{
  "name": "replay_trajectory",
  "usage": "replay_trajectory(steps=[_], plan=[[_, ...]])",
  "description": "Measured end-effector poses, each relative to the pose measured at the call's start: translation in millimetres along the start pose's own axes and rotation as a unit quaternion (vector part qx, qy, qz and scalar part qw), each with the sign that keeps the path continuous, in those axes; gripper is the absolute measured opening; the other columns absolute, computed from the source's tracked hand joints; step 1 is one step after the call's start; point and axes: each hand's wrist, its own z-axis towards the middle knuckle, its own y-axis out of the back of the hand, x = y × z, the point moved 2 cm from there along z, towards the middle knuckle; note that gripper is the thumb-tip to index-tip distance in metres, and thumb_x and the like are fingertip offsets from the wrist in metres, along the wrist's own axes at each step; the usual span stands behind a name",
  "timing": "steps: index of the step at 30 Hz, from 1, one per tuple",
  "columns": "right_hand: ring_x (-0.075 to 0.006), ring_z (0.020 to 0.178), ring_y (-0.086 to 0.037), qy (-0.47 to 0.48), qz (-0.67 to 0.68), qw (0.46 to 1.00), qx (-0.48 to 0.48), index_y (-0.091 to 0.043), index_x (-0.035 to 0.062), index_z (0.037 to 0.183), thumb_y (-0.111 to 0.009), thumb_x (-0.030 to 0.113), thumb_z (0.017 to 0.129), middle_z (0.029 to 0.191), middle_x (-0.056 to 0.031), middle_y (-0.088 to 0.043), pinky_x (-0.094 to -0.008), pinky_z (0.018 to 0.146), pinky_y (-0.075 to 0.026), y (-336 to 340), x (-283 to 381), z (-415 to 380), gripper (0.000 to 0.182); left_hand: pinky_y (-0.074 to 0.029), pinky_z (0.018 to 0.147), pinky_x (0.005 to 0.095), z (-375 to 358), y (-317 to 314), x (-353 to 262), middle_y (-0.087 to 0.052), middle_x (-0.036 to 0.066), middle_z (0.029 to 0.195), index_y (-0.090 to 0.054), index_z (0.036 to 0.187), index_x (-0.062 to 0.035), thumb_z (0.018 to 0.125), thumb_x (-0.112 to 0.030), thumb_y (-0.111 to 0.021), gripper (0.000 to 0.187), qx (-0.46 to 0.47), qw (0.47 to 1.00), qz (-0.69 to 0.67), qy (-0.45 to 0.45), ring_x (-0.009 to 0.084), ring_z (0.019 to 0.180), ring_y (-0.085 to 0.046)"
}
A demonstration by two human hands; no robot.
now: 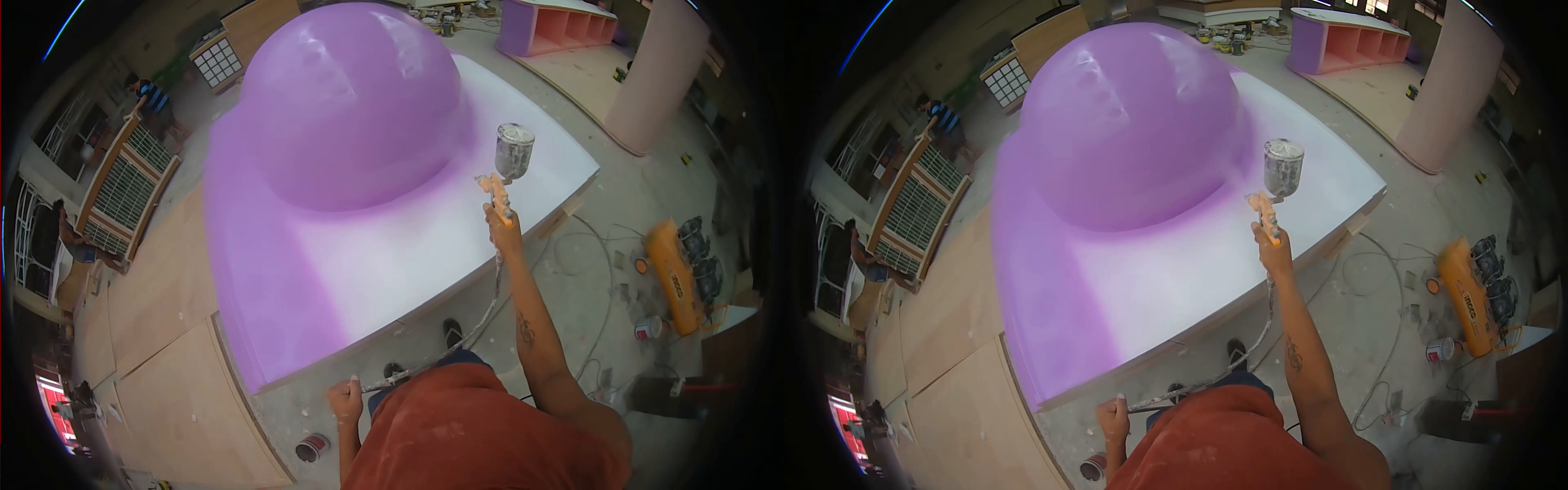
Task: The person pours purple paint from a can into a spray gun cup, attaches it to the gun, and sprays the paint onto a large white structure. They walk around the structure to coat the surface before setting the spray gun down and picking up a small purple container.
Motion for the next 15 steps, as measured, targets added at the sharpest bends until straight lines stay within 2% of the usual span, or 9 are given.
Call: replay_trajectory(steps=[1, 3, 5, 7, 8, 9, 10, 13, 15], plan=[[-0.0074, 0.054, -0.046, 0.019, -0.005, 1.000, -0.025, -0.060, 0.0053, 0.080, -0.069, 0.034, 0.092, 0.067, 0.0016, -0.052, -0.0262, 0.045, -0.035, 9.2, 5.0, 15.1, 0.033, -0.020, 0.046, 0.0351, 0.4, -7.4, -8.3, -0.030, -0.003, 0.052, -0.036, 0.055, -0.0022, 0.097, -0.016, -0.057, 0.050, 0.013, 1.000, 0.001, -0.002, 0.0083, 0.051, -0.026], [-0.0076, 0.052, -0.046, 0.039, -0.011, 0.998, -0.051, -0.060, 0.0052, 0.079, -0.069, 0.035, 0.092, 0.067, 0.0010, -0.053, -0.0263, 0.043, -0.034, 20.7, 16.0, 40.1, 0.033, -0.020, 0.046, 0.0352, -3.5, -15.8, -13.0, -0.030, -0.002, 0.052, -0.037, 0.055, -0.0022, 0.097, -0.017, -0.058, 0.050, 0.027, 1.000, 0.001, -0.001, 0.0084, 0.050, -0.027], [-0.0046, 0.042, -0.035, 0.100, 0.008, 0.990, -0.102, -0.055, 0.0083, 0.078, -0.067, 0.033, 0.093, 0.057, 0.0051, -0.043, -0.0227, 0.038, -0.028, 21.2, 22.4, 55.3, 0.031, -0.020, 0.046, 0.0353, -10.4, -18.5, -13.2, -0.031, -0.002, 0.052, -0.038, 0.054, -0.0022, 0.098, -0.018, -0.058, 0.050, 0.036, 0.999, 0.004, 0.004, 0.0086, 0.050, -0.028], [-0.0047, 0.041, -0.035, 0.128, 0.004, 0.987, -0.100, -0.055, 0.0080, 0.078, -0.067, 0.033, 0.093, 0.057, 0.0050, -0.043, -0.0229, 0.038, -0.028, 20.7, 24.5, 57.8, 0.031, -0.024, 0.045, 0.0389, -17.3, -16.0, -14.4, -0.034, 0.008, 0.049, -0.044, 0.055, 0.0008, 0.094, -0.018, -0.061, 0.046, 0.033, 0.999, 0.000, 0.043, 0.0166, 0.044, -0.031], [-0.0049, 0.041, -0.035, 0.159, -0.002, 0.982, -0.100, -0.055, 0.0078, 0.078, -0.067, 0.033, 0.093, 0.057, 0.0050, -0.043, -0.0230, 0.038, -0.028, 17.1, 24.5, 53.5, 0.032, -0.024, 0.045, 0.0389, -21.5, -10.5, -6.1, -0.034, 0.008, 0.049, -0.044, 0.055, 0.0008, 0.094, -0.018, -0.061, 0.046, 0.030, 0.998, 0.003, 0.046, 0.0166, 0.044, -0.031], [-0.0118, 0.061, -0.049, 0.129, -0.026, 0.988, -0.081, -0.059, 0.0024, 0.079, -0.068, 0.034, 0.093, 0.069, -0.0005, -0.054, -0.0300, 0.058, -0.041, 22.5, 19.6, 40.9, 0.036, -0.023, 0.045, 0.0387, -31.0, -8.1, 3.7, -0.033, 0.007, 0.049, -0.043, 0.055, 0.0011, 0.094, -0.019, -0.060, 0.047, 0.015, 0.999, 0.013, 0.048, 0.0155, 0.045, -0.031], [-0.0118, 0.061, -0.049, 0.128, -0.026, 0.989, -0.075, -0.059, 0.0024, 0.079, -0.068, 0.034, 0.093, 0.069, -0.0005, -0.054, -0.0300, 0.058, -0.041, 16.9, 9.4, 25.9, 0.036, -0.023, 0.046, 0.0384, -38.7, -2.9, 13.1, -0.032, 0.006, 0.050, -0.043, 0.055, 0.0014, 0.095, -0.020, -0.060, 0.048, -0.001, 0.998, 0.023, 0.051, 0.0144, 0.046, -0.030], [-0.0099, 0.054, -0.047, 0.027, -0.011, 0.999, -0.022, -0.058, 0.0041, 0.078, -0.068, 0.033, 0.093, 0.065, 0.0003, -0.053, -0.0276, 0.050, -0.039, -11.9, -21.6, -32.2, 0.034, -0.022, 0.046, 0.0374, -48.3, 35.3, 22.7, -0.031, 0.004, 0.050, -0.039, 0.056, 0.0021, 0.097, -0.022, -0.059, 0.051, -0.061, 0.995, 0.035, 0.073, 0.0114, 0.048, -0.029], [-0.0083, 0.049, -0.045, -0.003, -0.007, 1.000, 0.010, -0.058, 0.0053, 0.078, -0.068, 0.033, 0.093, 0.063, 0.0014, -0.051, -0.0258, 0.045, -0.036, -45.4, -35.8, -84.5, 0.033, -0.021, 0.046, 0.0368, -57.5, 60.7, 54.6, -0.030, 0.002, 0.051, -0.037, 0.057, 0.0012, 0.098, -0.022, -0.058, 0.051, -0.092, 0.991, 0.012, 0.094, 0.0104, 0.049, -0.028]])
